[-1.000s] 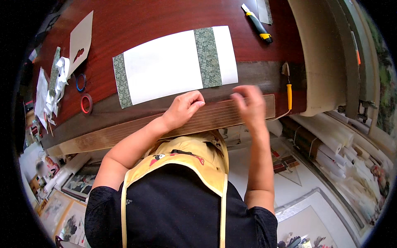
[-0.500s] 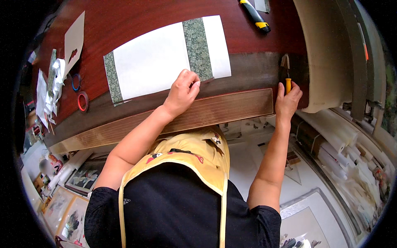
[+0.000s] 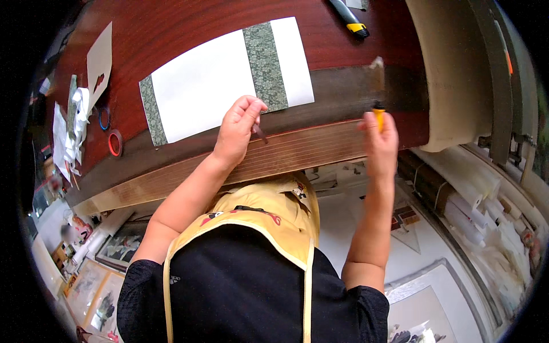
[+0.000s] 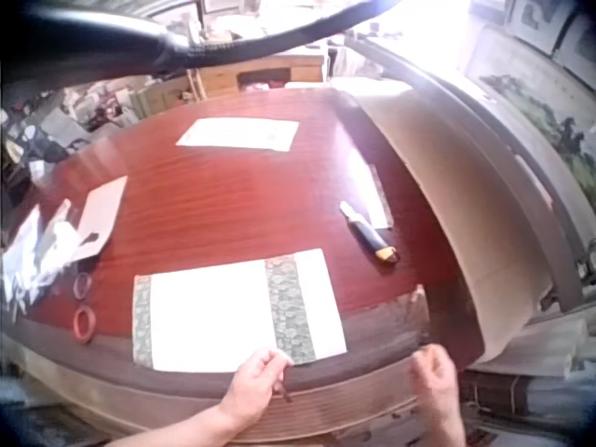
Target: The person aligns a long wooden ruler on a white sheet of paper with patterned borders on a wooden table. They use a utility knife to trim the paper edges along the ruler. The person then uses a small spatula-like tool to press down the patterned borders onto the paper, smoothing them out.
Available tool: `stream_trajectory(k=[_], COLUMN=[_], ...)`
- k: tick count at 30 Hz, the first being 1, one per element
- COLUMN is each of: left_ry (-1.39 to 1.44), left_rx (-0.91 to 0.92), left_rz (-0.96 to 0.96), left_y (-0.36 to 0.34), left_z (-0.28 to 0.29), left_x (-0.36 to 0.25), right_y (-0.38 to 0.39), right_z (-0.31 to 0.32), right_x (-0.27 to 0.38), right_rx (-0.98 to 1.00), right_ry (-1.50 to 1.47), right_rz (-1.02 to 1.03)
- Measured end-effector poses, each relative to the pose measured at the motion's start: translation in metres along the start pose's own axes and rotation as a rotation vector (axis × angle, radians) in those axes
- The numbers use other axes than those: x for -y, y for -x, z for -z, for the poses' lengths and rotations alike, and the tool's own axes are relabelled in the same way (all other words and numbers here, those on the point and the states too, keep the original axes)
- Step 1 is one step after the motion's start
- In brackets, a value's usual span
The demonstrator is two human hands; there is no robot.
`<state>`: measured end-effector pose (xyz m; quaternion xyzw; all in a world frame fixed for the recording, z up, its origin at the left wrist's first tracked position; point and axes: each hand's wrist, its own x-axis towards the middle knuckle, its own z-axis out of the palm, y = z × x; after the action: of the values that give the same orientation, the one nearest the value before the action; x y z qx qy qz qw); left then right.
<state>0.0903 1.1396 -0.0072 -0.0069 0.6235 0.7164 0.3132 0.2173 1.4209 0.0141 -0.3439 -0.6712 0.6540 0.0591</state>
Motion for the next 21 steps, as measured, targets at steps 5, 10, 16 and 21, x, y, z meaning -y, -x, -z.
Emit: stream_trajectory(k=[5,10,16,21], left_ry=[0.233,0.372,-0.106,-0.525], left_rx=[-0.068,-0.143,0.003,0.235], left_rz=[0.025,-0.121,-0.195,-0.154], left_y=[0.013,0.017,0.019,0.019], left_z=[-0.007,-0.009,0.010,0.017], left_x=[-0.009,-0.001,0.002,-0.009], right_y=[0.040,0.058,0.055,0.041], right_z=[-0.099,-0.139,-0.136,-0.122], right_x=[0.028,0.014,0.008,0.013], right_rx=[0.243,0.336,0.312,0.319], right_ry=[-0.232,-0.434,-0.280,0.168], right_rz=[-0.122,-0.300,-0.168,0.056])
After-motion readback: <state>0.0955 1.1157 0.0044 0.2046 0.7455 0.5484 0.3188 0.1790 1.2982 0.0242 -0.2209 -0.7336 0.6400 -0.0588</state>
